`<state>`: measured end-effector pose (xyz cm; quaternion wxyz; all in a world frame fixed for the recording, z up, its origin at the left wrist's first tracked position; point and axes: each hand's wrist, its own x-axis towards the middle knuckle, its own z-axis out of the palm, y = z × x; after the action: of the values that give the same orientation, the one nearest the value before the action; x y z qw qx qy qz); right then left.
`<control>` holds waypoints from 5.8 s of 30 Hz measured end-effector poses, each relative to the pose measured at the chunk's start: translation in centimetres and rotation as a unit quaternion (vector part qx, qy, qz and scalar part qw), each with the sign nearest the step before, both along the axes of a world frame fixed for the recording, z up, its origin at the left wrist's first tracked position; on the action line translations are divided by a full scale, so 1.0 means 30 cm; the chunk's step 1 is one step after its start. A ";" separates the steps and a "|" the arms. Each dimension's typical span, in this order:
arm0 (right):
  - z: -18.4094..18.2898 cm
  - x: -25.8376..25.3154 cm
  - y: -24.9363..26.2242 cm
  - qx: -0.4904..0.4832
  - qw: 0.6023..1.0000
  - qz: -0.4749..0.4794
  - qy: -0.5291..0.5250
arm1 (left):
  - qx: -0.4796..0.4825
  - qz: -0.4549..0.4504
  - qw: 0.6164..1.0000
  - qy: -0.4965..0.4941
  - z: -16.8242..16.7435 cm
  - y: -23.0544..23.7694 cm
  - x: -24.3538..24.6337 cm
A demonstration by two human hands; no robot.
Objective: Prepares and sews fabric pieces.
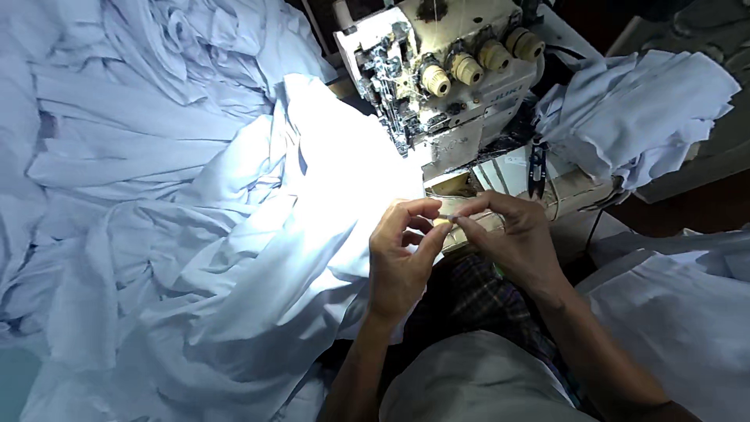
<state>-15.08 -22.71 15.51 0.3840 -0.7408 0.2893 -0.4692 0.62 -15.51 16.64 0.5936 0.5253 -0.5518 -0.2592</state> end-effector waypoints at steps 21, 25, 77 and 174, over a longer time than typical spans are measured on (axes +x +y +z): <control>-0.141 0.075 0.076 0.206 0.978 0.026 0.007 | 0.143 0.107 0.926 -0.334 0.026 0.362 0.459; -0.180 0.047 0.154 0.197 0.980 -0.009 0.031 | 0.208 0.170 0.871 -0.412 -0.025 0.464 0.491; -0.167 0.044 0.166 0.367 0.929 0.002 -0.046 | 0.056 0.149 0.874 -0.458 0.094 -0.172 0.083; -0.125 0.119 0.060 -0.239 0.948 0.004 0.208 | 0.161 0.313 0.839 -0.414 0.051 -0.127 0.442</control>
<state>-11.51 -20.90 11.75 0.1288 -0.8931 0.2388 -0.3589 13.88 -19.33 18.16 0.2663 0.8164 -0.5031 0.0972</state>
